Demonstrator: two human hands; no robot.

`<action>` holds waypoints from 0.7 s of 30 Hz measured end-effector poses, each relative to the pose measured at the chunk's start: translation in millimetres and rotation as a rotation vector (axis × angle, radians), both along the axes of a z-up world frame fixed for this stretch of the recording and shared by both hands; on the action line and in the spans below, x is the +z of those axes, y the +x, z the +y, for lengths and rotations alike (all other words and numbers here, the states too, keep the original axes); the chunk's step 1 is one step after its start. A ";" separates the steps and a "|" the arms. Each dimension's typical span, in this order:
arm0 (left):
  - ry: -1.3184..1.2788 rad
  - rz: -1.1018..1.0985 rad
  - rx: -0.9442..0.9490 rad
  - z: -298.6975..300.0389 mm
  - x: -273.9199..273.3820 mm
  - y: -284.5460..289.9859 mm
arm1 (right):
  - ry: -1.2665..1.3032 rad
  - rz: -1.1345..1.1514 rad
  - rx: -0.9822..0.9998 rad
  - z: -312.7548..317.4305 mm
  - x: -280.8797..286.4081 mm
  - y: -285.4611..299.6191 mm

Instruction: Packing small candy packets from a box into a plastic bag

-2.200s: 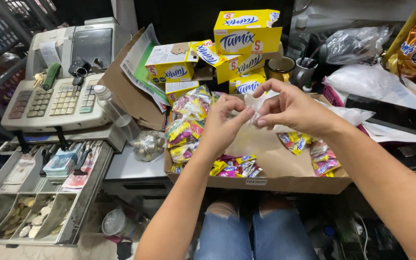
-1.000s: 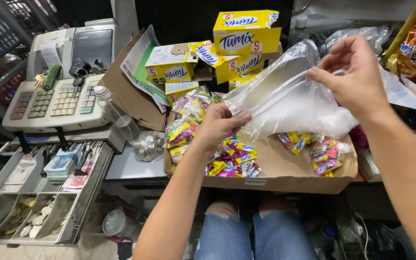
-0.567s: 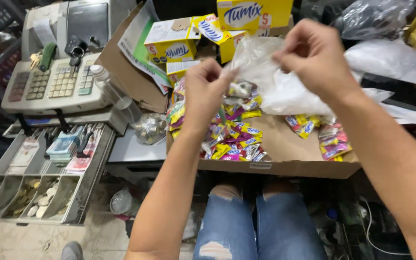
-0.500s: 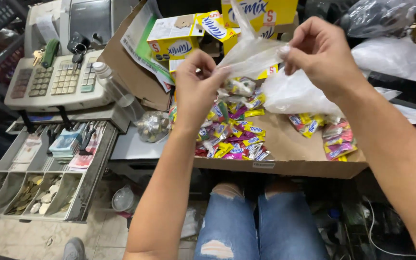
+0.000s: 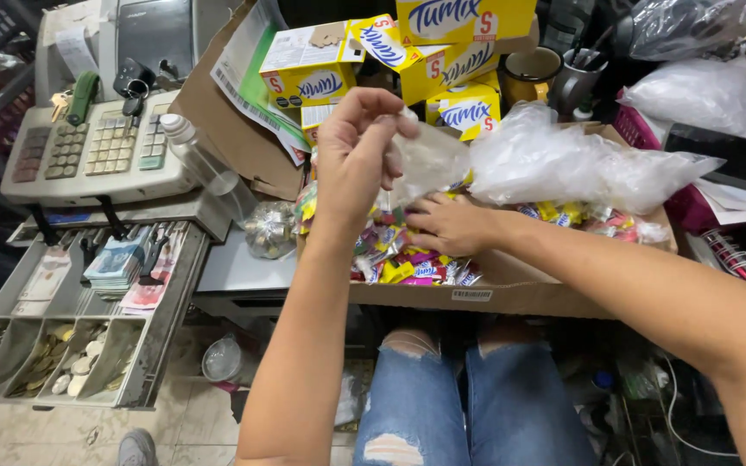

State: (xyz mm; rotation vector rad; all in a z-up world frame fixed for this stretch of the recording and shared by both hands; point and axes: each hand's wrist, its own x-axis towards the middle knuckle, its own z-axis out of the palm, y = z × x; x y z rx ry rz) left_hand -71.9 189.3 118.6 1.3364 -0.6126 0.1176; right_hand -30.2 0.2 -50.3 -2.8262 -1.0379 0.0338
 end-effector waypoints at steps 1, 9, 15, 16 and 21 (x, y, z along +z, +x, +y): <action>-0.001 0.000 -0.005 -6.2 -4.2 5.4 | -0.001 0.000 -0.005 -8.4 -5.4 -0.3; 0.079 -0.084 0.091 -39.8 -52.8 47.5 | -0.124 0.142 0.032 -52.5 12.6 -41.8; 0.089 -0.060 0.140 -53.1 -119.6 88.6 | 0.275 0.182 -0.330 -96.0 46.7 -35.6; 0.089 -0.063 0.140 -52.0 -119.7 86.4 | 0.276 0.179 -0.330 -101.6 50.0 -33.3; 0.085 -0.003 0.121 -45.4 -112.2 74.0 | 0.704 0.421 -0.497 -105.1 81.2 -39.7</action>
